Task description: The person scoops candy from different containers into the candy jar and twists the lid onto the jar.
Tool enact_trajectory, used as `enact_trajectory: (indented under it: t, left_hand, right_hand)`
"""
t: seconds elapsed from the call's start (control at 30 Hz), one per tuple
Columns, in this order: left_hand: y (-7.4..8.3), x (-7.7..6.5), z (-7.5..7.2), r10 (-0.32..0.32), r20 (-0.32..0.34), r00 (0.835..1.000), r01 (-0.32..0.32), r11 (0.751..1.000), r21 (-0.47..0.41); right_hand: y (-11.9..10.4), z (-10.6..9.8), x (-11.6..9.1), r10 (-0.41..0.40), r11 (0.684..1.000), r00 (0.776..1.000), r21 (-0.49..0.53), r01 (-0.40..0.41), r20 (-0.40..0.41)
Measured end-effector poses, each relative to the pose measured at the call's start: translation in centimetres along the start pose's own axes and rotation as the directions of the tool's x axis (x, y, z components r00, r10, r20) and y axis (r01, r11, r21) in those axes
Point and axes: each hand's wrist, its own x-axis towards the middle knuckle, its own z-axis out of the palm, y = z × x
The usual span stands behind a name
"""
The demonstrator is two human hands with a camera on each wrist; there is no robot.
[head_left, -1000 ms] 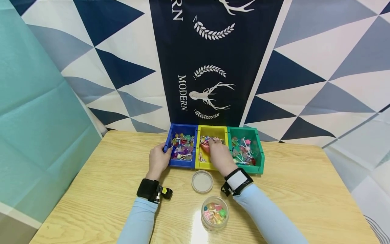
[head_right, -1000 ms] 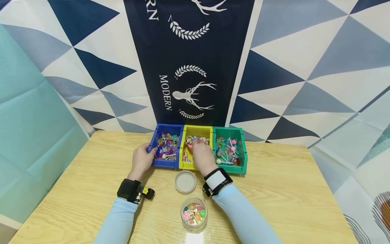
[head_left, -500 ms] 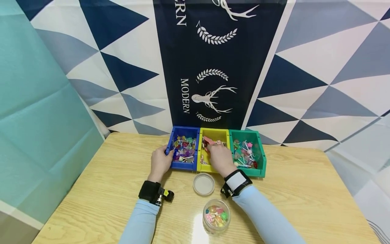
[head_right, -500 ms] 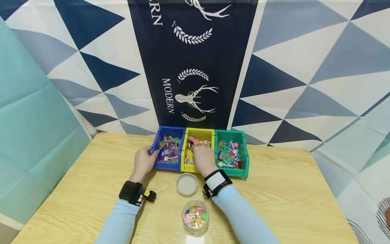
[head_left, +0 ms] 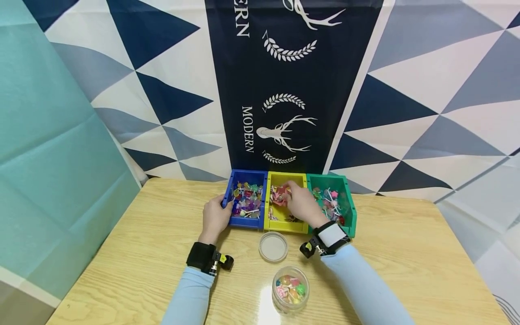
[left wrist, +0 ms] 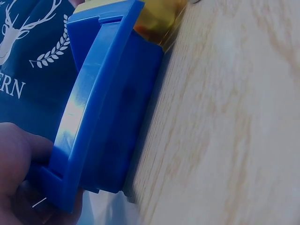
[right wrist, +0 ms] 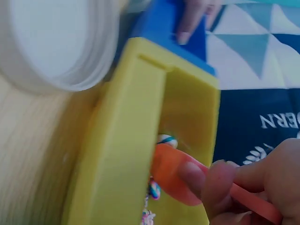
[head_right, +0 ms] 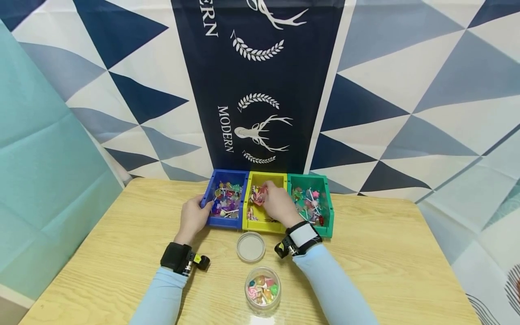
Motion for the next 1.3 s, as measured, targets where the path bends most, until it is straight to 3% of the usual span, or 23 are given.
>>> enact_trajectory:
  t: [0.17, 0.37, 0.47, 0.63, 0.8, 0.93, 1.07, 1.3]
  left_hand:
    - [0.0, 0.0, 0.1, -0.002, -0.002, 1.0, 0.002, 1.0, 0.004]
    - [-0.2, 0.1, 0.1, 0.022, -0.013, 1.0, -0.022, 1.0, 0.016]
    - [-0.3, 0.1, 0.1, 0.024, -0.015, 1.0, -0.024, 1.0, 0.018]
    - [-0.3, 0.1, 0.2, 0.02, -0.015, 1.0, -0.019, 0.999, 0.028]
    - [-0.3, 0.1, 0.2, 0.017, -0.012, 1.0, -0.017, 0.999, 0.027]
    - [-0.3, 0.1, 0.2, 0.021, -0.012, 1.0, -0.02, 1.0, 0.024]
    - [-0.3, 0.1, 0.2, 0.018, -0.016, 1.0, -0.018, 1.0, 0.024]
    - [-0.3, 0.1, 0.3, 0.016, -0.014, 1.0, -0.015, 1.0, 0.024]
  right_hand:
    - [0.6, -1.1, -0.6, 0.126, 0.964, 0.991, 0.233, -0.131, 0.036]
    - [1.7, -1.9, -1.4, 0.159, 0.931, 0.987, 0.333, -0.151, 0.004]
    - [2.4, -2.1, -1.9, 0.177, 0.889, 0.984, 0.43, -0.156, -0.009]
    - [3.7, -2.3, -2.9, 0.167, 0.771, 0.986, 0.627, -0.117, -0.021]
    - [5.0, -2.8, -4.5, 0.143, 0.652, 0.989, 0.755, -0.069, -0.033]
    - [5.8, -3.4, -6.1, 0.09, 0.532, 0.995, 0.846, -0.01, -0.045]
    - [6.0, -4.2, -7.5, 0.0, 0.405, 0.997, 0.911, 0.076, -0.084]
    - [5.6, -5.7, -10.1, -0.107, 0.257, 0.991, 0.961, 0.107, -0.082]
